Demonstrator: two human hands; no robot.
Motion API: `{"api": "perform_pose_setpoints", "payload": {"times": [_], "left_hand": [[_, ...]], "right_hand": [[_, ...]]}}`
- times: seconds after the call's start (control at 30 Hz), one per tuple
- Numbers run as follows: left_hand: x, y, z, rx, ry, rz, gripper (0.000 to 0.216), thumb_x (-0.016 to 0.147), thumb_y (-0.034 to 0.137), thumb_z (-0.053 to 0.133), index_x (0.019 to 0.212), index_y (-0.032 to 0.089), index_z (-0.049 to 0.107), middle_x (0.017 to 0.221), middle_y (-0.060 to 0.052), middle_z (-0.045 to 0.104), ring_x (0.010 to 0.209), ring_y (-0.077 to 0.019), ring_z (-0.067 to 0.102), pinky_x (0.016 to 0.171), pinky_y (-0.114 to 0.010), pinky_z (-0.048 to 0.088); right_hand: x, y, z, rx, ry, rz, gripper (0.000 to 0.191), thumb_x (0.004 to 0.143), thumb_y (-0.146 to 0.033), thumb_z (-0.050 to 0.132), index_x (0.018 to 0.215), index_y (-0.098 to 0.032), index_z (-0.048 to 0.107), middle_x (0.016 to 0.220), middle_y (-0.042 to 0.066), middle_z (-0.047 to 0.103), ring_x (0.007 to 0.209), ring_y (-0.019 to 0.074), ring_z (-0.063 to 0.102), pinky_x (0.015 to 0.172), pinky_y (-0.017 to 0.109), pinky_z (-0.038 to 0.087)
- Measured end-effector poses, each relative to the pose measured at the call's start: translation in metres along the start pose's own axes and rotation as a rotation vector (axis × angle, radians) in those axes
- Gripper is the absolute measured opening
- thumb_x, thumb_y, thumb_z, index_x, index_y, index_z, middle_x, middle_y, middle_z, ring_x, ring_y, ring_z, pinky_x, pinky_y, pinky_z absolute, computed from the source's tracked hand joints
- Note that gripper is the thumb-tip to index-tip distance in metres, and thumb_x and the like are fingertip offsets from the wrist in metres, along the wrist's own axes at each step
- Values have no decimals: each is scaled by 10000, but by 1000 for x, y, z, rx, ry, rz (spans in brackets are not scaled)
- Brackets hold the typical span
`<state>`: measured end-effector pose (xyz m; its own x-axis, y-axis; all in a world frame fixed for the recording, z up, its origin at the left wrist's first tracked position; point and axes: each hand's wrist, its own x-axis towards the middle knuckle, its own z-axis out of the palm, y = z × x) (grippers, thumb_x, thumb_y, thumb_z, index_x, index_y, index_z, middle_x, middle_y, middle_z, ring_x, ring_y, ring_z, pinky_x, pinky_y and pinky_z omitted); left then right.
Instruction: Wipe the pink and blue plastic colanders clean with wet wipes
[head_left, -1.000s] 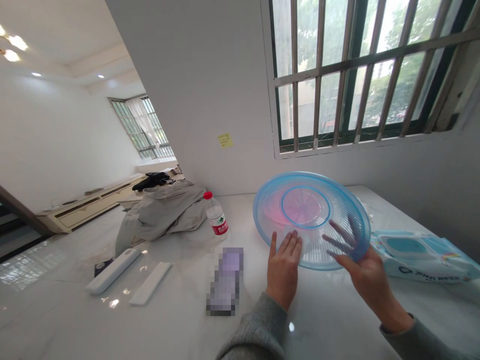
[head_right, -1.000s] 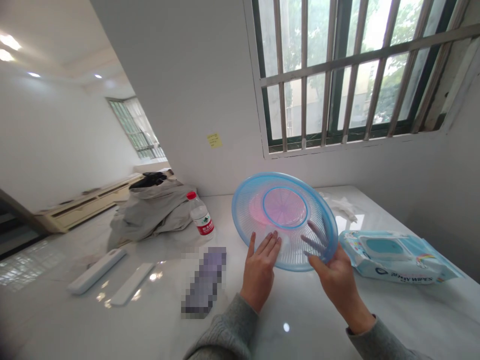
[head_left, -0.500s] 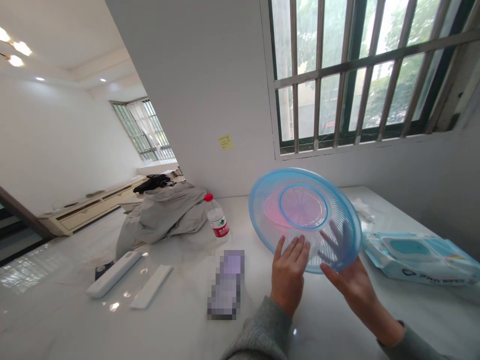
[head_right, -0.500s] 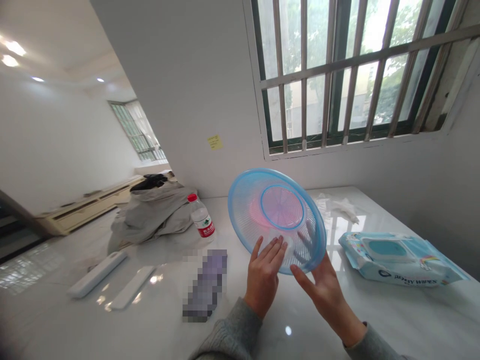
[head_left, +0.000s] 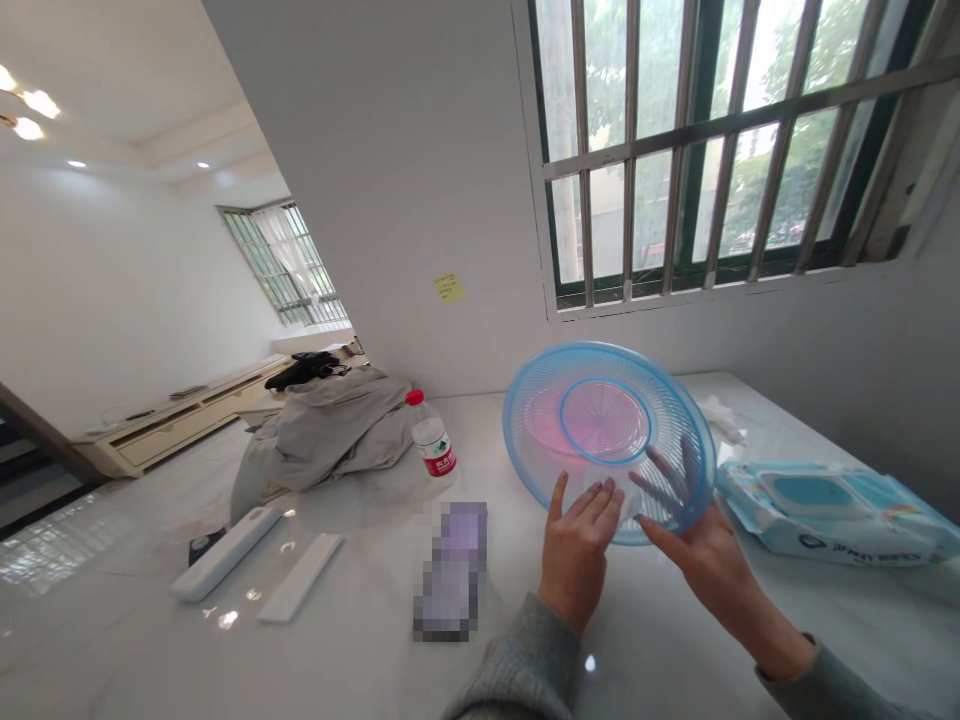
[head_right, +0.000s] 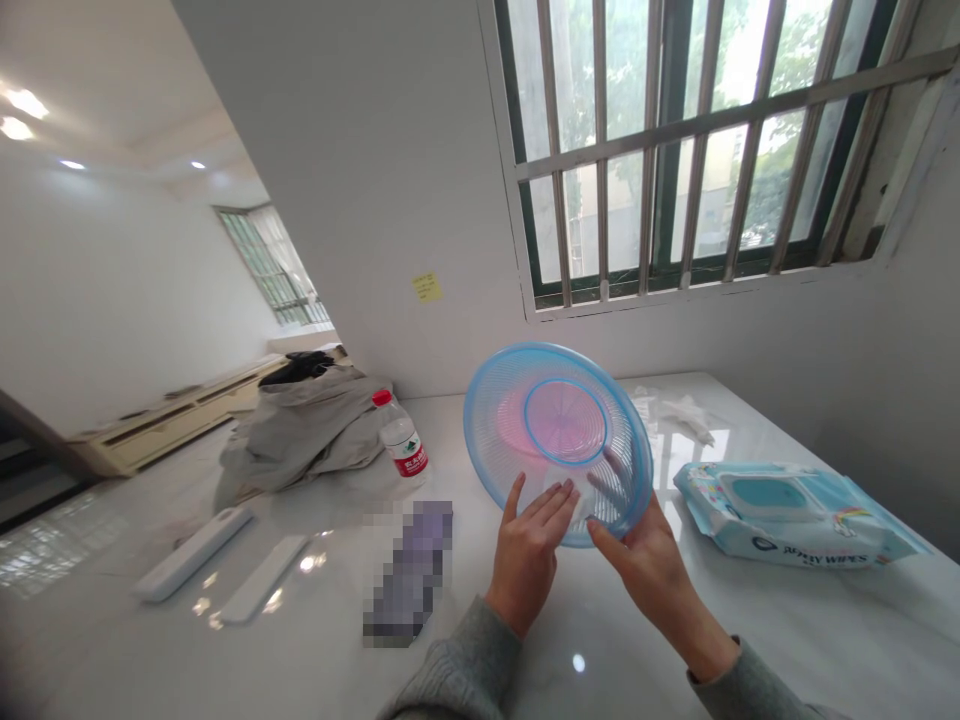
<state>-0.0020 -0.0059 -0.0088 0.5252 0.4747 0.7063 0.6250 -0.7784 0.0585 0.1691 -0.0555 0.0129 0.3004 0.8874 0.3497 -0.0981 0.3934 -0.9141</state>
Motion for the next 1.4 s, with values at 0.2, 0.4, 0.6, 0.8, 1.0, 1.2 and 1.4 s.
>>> {"api": "perform_pose_setpoints", "payload": {"times": [0.2,0.4,0.6,0.8,1.0,1.2,1.4], "left_hand": [[-1,-2,-1,129,-39,-69,517,1031,109,487,1517,270,556,1538,-40,617,1434,-188,573,1350,-593,-1],[-3,1,-2,89,-133,-107,610,990,72,452,1580,223,479,1614,-79,538,1513,-211,480,1348,-611,39],[-2,2,-7,76,-204,-115,682,947,67,475,1615,191,412,1657,-100,481,1543,-229,438,1333,-657,152],[-3,1,-7,12,-215,-154,602,954,92,537,1544,209,512,1624,-100,529,1524,-245,465,1334,-668,153],[-3,5,-10,-11,-238,-140,647,944,212,692,1558,222,488,1634,-120,513,1557,-276,415,1324,-691,136],[0,9,-13,-62,-152,-36,718,881,496,798,1516,285,539,1555,-100,606,1522,-285,467,1321,-687,15],[4,16,-20,-45,94,-3,529,978,502,680,1446,267,610,1410,-72,719,1405,-243,588,1348,-552,89]], "right_hand": [[5,-28,-9,48,92,14,929,755,-209,800,1594,-419,461,1618,77,531,1339,416,640,847,515,690],[7,-24,-12,73,120,73,723,805,-192,749,1493,-369,614,1619,62,537,1376,412,611,878,497,685],[15,-16,-11,159,201,190,557,753,-199,766,1293,-333,733,1540,53,623,1351,375,641,860,423,686],[15,-13,-10,212,243,350,656,732,-314,836,1368,-343,675,1407,72,726,1209,358,737,985,492,635],[13,-9,-9,210,243,397,664,772,-281,767,1422,-333,637,1354,85,754,1195,357,746,1034,554,595],[17,-5,-15,241,289,462,653,747,-198,728,1383,-326,655,1244,81,796,1092,335,790,968,526,633],[19,-4,-18,244,328,418,701,748,-186,728,1424,-328,612,1250,68,795,1098,319,790,972,498,634]]}}
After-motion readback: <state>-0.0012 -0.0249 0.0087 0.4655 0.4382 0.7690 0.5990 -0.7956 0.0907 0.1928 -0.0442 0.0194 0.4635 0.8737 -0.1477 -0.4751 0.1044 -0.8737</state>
